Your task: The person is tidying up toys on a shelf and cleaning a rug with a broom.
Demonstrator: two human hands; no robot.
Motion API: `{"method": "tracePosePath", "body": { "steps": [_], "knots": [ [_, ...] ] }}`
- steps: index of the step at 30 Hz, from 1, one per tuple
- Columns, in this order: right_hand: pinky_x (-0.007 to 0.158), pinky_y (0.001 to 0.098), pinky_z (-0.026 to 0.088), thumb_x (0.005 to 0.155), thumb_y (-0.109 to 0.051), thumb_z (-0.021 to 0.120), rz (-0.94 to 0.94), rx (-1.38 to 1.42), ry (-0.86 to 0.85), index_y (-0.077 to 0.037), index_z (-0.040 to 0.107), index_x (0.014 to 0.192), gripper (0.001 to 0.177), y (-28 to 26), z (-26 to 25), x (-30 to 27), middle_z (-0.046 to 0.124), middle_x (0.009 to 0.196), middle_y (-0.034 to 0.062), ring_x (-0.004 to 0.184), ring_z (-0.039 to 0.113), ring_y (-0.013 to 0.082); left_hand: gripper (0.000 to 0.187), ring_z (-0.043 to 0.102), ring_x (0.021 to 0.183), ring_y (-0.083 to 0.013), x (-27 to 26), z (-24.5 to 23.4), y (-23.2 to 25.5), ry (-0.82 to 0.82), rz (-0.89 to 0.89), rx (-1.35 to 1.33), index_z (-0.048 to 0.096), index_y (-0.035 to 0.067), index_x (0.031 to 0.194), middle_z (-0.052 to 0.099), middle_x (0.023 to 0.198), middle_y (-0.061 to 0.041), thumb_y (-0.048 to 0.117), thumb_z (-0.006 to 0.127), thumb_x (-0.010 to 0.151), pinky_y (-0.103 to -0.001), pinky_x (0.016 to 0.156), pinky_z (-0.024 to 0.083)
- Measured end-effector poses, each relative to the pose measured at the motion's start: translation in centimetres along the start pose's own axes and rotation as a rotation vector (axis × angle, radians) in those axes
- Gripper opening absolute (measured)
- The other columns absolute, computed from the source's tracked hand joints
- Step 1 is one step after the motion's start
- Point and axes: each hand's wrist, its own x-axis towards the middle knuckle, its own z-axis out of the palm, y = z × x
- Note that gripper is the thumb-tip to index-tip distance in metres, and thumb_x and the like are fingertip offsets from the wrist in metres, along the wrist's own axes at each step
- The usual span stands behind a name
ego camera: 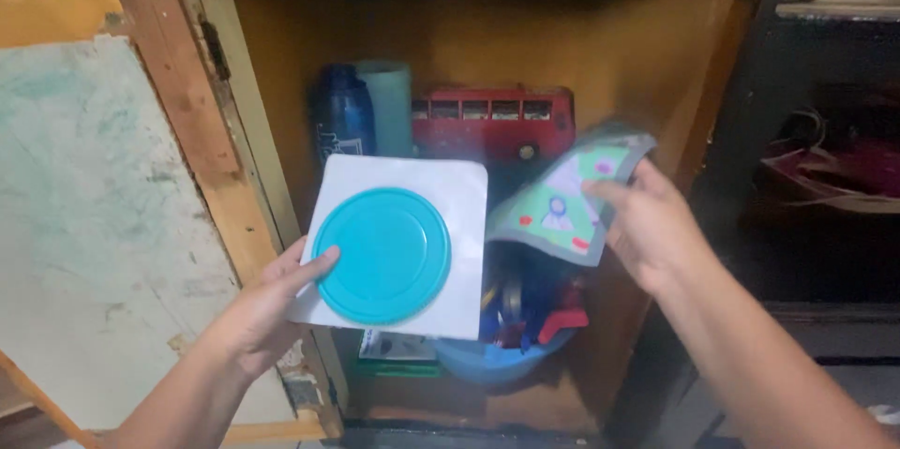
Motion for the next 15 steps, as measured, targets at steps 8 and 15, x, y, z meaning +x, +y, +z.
{"method": "tracePosePath", "body": {
  "steps": [8,15],
  "knots": [
    [0.105,0.0442,0.056,0.094,0.006,0.053,-0.137,0.334,-0.083,-0.007,0.051,0.129,0.037,1.9,1.6,2.5,0.063,0.128,0.0134,0.119,0.066,0.0265,0.062,0.060,0.127,-0.0188,-1.0,3.6,2.4,0.137,0.049,-0.198,0.052,0.025,0.147,0.065,0.139,0.000,0.045,0.063,0.088,-0.048,0.107,0.043],
    [0.094,0.0560,0.056,0.105,-0.035,0.046,0.372,0.081,0.100,-0.006,0.054,0.133,0.041,6.2,4.2,3.1,0.063,0.128,0.0115,0.113,0.063,0.0253,0.054,0.059,0.127,-0.0155,-1.3,4.8,2.0,0.142,0.081,-0.168,0.056,0.026,0.140,0.065,0.135,0.001,0.044,0.064,0.089,-0.041,0.108,0.042]
  ]
}}
